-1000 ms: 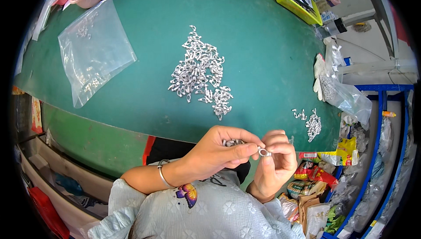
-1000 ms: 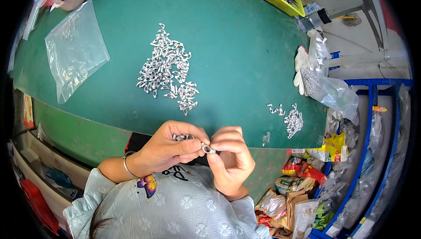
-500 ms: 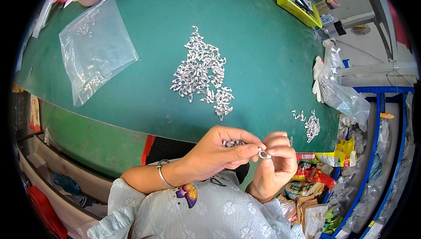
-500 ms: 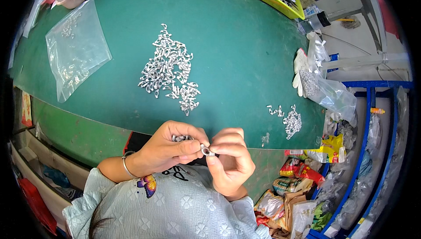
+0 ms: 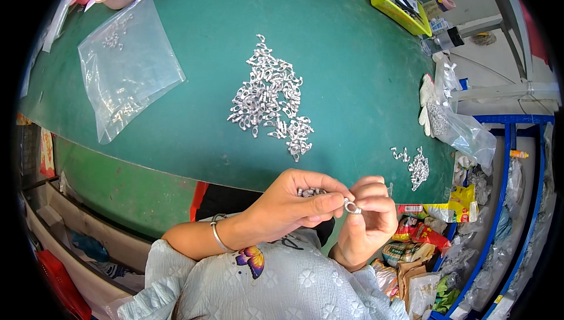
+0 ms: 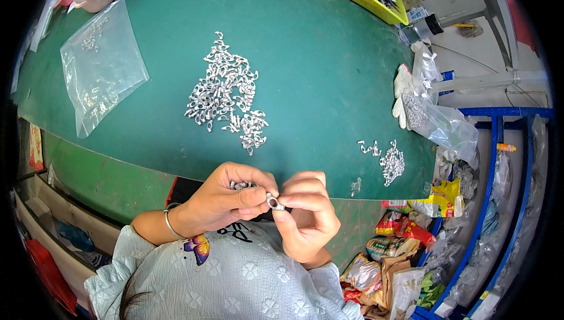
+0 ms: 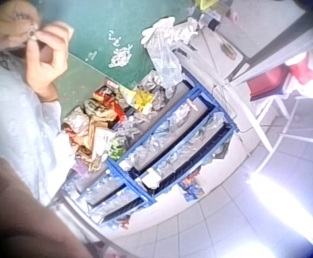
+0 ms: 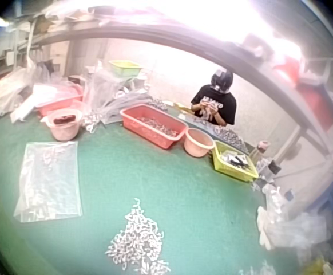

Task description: The person sits at a green worktable and repeatedly picks up small silver metal loops and cylindrical pins, then joins them by hand. They place the assembled pieces into a growing pile on the table. No tools are used; the hands manipulate the parts directly.

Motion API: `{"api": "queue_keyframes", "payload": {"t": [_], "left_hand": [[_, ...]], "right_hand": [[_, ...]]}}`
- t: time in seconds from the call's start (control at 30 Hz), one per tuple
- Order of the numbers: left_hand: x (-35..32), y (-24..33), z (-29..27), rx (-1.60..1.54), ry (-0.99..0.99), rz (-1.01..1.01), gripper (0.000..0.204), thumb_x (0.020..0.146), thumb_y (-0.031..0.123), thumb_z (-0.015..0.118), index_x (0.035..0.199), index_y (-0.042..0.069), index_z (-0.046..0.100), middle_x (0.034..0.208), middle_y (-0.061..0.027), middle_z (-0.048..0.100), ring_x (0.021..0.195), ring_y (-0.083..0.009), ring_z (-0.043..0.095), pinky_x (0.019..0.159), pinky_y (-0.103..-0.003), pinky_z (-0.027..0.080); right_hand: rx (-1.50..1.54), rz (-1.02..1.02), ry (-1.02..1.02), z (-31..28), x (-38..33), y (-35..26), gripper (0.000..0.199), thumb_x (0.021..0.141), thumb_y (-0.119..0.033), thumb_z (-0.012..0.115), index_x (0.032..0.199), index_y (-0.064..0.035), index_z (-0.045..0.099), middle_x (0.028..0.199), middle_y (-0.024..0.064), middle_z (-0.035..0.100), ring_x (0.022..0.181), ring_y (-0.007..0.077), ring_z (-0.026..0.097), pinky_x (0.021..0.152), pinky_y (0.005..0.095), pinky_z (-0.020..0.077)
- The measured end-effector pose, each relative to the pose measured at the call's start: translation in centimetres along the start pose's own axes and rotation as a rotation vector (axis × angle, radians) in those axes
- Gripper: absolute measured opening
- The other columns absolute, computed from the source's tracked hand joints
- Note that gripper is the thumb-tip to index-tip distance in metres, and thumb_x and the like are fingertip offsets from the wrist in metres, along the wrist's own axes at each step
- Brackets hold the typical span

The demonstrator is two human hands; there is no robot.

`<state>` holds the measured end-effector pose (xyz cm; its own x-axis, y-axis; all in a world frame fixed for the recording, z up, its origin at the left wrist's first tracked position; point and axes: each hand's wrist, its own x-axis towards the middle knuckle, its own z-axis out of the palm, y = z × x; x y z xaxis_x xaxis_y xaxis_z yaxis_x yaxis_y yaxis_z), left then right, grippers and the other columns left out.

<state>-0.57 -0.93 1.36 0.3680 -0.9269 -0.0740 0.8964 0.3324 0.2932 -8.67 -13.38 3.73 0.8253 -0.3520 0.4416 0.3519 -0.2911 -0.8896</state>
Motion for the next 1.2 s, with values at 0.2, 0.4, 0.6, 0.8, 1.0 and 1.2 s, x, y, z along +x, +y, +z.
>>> {"api": "queue_keyframes", "payload": {"t": [0.2, 0.4, 0.6, 0.8, 1.0, 1.2], "left_hand": [[-0.03, 0.02, -0.04, -0.022, -0.001, -0.012, 0.021, 0.085, 0.013, 0.060, 0.096, -0.005, 0.060, 0.077, -0.0048, 0.051, 0.059, -0.0068, 0.039, 0.049, -0.019, 0.029], [-0.02, 0.10, -0.09, -0.013, -0.007, -0.001, 0.020, 0.086, 0.012, 0.059, 0.096, -0.005, 0.060, 0.077, -0.0053, 0.051, 0.059, -0.0068, 0.039, 0.049, -0.019, 0.029], [-0.12, 0.11, -0.17, -0.015, -0.009, 0.012, 0.020, 0.086, 0.012, 0.058, 0.096, -0.006, 0.059, 0.078, -0.0060, 0.051, 0.059, -0.0069, 0.039, 0.049, -0.019, 0.030], [-0.13, 0.12, -0.14, 0.008, -0.005, 0.045, 0.020, 0.086, 0.011, 0.058, 0.095, -0.006, 0.059, 0.078, -0.0062, 0.052, 0.059, -0.0071, 0.039, 0.049, -0.019, 0.031], [-0.21, 0.11, -0.18, 0.016, -0.005, 0.063, 0.019, 0.086, 0.012, 0.059, 0.095, -0.006, 0.059, 0.078, -0.0064, 0.051, 0.059, -0.0072, 0.040, 0.049, -0.019, 0.031], [-0.13, 0.11, -0.18, 0.034, 0.001, 0.068, 0.019, 0.086, 0.011, 0.058, 0.095, -0.006, 0.059, 0.078, -0.0067, 0.051, 0.059, -0.0072, 0.040, 0.049, -0.019, 0.030]], "right_hand": [[-0.026, -0.020, -0.007, -0.05, 0.02, 0.00, 0.018, 0.072, -0.001, 0.067, 0.086, -0.0010, 0.056, 0.082, 0.0095, 0.058, 0.080, 0.0227, 0.051, 0.070, 0.0334, 0.0419], [-0.024, -0.020, 0.000, -0.04, -0.03, 0.04, 0.018, 0.072, -0.001, 0.067, 0.087, -0.0005, 0.056, 0.081, 0.0102, 0.058, 0.080, 0.0227, 0.051, 0.070, 0.0332, 0.0416], [-0.018, -0.017, -0.006, 0.00, -0.07, 0.14, 0.018, 0.072, -0.001, 0.066, 0.087, 0.0000, 0.056, 0.081, 0.0107, 0.058, 0.080, 0.0224, 0.050, 0.070, 0.0329, 0.0412], [-0.011, -0.001, 0.004, 0.13, -0.12, 0.12, 0.017, 0.072, 0.000, 0.066, 0.087, 0.0002, 0.056, 0.082, 0.0108, 0.058, 0.080, 0.0223, 0.050, 0.071, 0.0327, 0.0410], [-0.013, 0.008, -0.004, 0.18, -0.10, 0.17, 0.017, 0.073, 0.000, 0.065, 0.086, 0.0005, 0.056, 0.082, 0.0109, 0.058, 0.081, 0.0223, 0.050, 0.071, 0.0327, 0.0408], [-0.004, 0.017, 0.004, 0.23, -0.05, 0.15, 0.016, 0.073, -0.001, 0.065, 0.086, 0.0007, 0.056, 0.082, 0.0109, 0.058, 0.080, 0.0224, 0.050, 0.071, 0.0328, 0.0407]]}}
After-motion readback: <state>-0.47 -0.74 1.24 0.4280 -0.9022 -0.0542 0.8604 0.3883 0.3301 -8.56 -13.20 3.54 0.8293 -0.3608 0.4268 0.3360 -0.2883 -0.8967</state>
